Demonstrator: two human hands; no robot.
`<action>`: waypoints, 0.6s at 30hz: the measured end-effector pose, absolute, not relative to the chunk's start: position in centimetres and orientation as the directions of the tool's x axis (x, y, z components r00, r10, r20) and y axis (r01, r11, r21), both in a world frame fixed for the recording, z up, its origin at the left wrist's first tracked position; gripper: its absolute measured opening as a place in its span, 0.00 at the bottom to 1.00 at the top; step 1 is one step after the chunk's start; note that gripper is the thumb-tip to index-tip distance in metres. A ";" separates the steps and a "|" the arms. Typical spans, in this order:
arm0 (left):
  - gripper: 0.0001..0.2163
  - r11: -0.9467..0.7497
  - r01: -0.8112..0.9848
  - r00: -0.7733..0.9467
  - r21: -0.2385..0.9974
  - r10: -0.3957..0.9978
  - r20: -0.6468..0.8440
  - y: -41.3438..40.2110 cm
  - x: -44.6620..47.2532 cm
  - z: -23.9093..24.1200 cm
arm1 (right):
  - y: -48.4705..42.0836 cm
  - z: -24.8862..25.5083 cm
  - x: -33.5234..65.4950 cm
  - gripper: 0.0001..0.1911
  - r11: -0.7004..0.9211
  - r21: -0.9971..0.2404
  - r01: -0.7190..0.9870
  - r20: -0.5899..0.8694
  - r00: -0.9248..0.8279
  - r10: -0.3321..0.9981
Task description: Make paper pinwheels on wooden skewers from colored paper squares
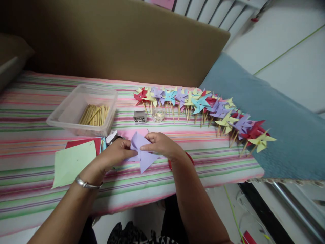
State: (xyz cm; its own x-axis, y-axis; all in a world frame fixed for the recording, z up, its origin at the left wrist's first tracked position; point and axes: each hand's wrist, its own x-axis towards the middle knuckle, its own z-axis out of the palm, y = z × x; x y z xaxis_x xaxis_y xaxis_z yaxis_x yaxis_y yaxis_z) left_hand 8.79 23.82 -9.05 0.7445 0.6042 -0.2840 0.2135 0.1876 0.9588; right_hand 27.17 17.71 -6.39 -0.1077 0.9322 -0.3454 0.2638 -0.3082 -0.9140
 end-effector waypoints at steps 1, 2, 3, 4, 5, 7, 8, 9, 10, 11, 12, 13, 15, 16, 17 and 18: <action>0.04 0.187 0.215 0.746 0.959 0.602 -0.285 23.9 8.8 -9.1 | 17.7 -6.3 27.1 0.09 -0.319 -0.897 0.306 -0.363 -0.099 0.927; 0.04 0.189 0.219 0.748 0.957 0.597 -0.289 23.9 8.8 -9.2 | 17.7 -6.3 27.0 0.10 -0.334 -0.872 0.359 -0.386 -0.083 0.919; 0.04 0.195 0.226 0.750 0.955 0.590 -0.298 24.0 8.8 -9.3 | 17.7 -6.2 26.9 0.10 -0.349 -0.842 0.412 -0.410 -0.067 0.910; 0.04 0.203 0.234 0.752 0.951 0.582 -0.309 24.0 8.8 -9.4 | 17.7 -6.0 26.7 0.10 -0.361 -0.812 0.459 -0.430 -0.052 0.901; 0.04 0.211 0.245 0.754 0.946 0.572 -0.322 24.0 8.8 -9.4 | 17.7 -5.9 26.6 0.10 -0.370 -0.787 0.493 -0.445 -0.038 0.895; 0.05 0.218 0.268 0.755 0.938 0.557 -0.345 24.1 8.8 -9.5 | 17.7 -5.7 26.3 0.10 -0.372 -0.759 0.534 -0.452 -0.022 0.892; 0.05 0.215 0.274 0.754 0.937 0.557 -0.348 24.1 8.8 -9.6 | 17.7 -5.7 26.2 0.09 -0.369 -0.755 0.542 -0.449 -0.018 0.893; 0.05 0.209 0.275 0.749 0.939 0.565 -0.345 24.1 8.8 -9.6 | 17.7 -5.7 26.1 0.09 -0.369 -0.758 0.538 -0.445 -0.014 0.895; 0.05 0.202 0.269 0.743 0.942 0.579 -0.336 24.1 8.8 -9.6 | 17.8 -5.8 26.1 0.09 -0.371 -0.768 0.522 -0.441 -0.011 0.897; 0.06 0.199 0.252 0.731 0.947 0.603 -0.320 24.1 8.8 -9.5 | 17.8 -6.0 26.2 0.08 -0.377 -0.783 0.496 -0.437 -0.006 0.900; 0.07 0.202 0.221 0.708 0.954 0.640 -0.299 24.1 8.8 -9.4 | 17.8 -6.2 26.3 0.08 -0.386 -0.802 0.455 -0.429 0.008 0.903; 0.08 0.214 0.181 0.672 0.960 0.686 -0.279 24.1 8.8 -9.2 | 17.9 -6.4 26.4 0.09 -0.395 -0.828 0.398 -0.418 0.030 0.908; 0.15 0.263 0.067 0.568 0.962 0.783 -0.253 24.1 8.8 -8.9 | 18.1 -6.9 26.6 0.10 -0.391 -0.890 0.233 -0.380 0.092 0.920; 0.17 0.301 0.000 0.528 0.954 0.810 -0.256 24.1 8.8 -8.7 | 18.2 -7.2 26.6 0.11 -0.370 -0.918 0.141 -0.354 0.125 0.927; 0.19 0.345 -0.066 0.510 0.936 0.818 -0.265 24.0 8.8 -8.6 | 18.2 -7.4 26.6 0.12 -0.336 -0.941 0.048 -0.325 0.155 0.933; 0.18 0.387 -0.125 0.517 0.913 0.811 -0.273 23.9 8.9 -8.5 | 18.3 -7.5 26.4 0.12 -0.295 -0.955 -0.040 -0.297 0.181 0.938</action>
